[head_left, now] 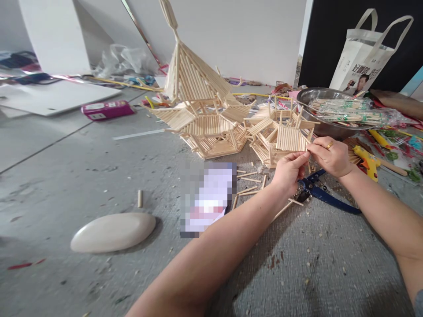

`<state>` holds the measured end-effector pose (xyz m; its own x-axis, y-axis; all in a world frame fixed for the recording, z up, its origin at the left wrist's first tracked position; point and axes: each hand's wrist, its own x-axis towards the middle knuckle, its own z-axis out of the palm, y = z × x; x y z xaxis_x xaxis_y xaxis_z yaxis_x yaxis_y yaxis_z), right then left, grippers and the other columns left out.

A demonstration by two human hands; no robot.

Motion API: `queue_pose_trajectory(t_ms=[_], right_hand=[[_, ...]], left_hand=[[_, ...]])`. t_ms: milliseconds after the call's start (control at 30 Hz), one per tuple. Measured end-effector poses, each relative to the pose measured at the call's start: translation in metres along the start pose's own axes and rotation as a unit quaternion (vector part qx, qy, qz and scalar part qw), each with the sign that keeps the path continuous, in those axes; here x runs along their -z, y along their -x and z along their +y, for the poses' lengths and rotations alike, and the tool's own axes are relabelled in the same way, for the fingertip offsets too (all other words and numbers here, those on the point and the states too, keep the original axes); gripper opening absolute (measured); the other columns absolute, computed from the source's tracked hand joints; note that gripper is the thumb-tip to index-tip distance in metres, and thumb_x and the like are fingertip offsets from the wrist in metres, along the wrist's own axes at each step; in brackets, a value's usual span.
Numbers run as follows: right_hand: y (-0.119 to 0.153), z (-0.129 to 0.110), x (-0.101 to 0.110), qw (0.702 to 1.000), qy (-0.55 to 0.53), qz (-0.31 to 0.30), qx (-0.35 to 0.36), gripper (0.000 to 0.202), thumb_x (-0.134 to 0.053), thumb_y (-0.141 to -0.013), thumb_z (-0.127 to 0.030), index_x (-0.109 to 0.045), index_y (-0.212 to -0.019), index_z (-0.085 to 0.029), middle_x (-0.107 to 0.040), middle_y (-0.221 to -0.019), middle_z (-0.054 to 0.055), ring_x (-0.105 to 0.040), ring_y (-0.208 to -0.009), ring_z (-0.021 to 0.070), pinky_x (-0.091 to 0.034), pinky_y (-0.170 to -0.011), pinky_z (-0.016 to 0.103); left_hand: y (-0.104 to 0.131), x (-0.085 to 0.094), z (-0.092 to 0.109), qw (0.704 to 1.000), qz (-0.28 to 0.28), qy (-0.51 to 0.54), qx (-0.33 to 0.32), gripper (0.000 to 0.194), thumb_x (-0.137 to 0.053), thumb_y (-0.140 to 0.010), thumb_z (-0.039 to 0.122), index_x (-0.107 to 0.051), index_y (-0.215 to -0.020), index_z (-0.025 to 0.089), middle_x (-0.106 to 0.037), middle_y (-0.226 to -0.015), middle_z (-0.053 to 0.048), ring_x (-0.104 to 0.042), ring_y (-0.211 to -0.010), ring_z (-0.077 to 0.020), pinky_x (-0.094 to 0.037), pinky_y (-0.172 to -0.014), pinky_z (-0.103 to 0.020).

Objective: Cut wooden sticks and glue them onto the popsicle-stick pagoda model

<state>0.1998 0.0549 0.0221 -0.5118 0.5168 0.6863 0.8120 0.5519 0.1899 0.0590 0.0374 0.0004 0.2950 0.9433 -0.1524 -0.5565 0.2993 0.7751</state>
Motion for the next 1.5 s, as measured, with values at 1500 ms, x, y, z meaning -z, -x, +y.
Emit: queue_pose_trajectory(t_ms=[1500], right_hand=[[0.077, 0.075, 0.074, 0.822, 0.157, -0.297, -0.460, 0.043, -0.046, -0.073, -0.056, -0.068, -0.080, -0.019, -0.064, -0.071, 0.015, -0.055, -0.056, 0.0232, -0.032, -0.048, 0.033]], left_hand=[[0.038, 0.012, 0.027, 0.967, -0.091, -0.239, -0.005, 0.019, -0.067, -0.066, 0.029, -0.058, -0.061, 0.014, -0.049, -0.051, 0.004, -0.035, -0.040, -0.0023, -0.023, -0.040, -0.020]])
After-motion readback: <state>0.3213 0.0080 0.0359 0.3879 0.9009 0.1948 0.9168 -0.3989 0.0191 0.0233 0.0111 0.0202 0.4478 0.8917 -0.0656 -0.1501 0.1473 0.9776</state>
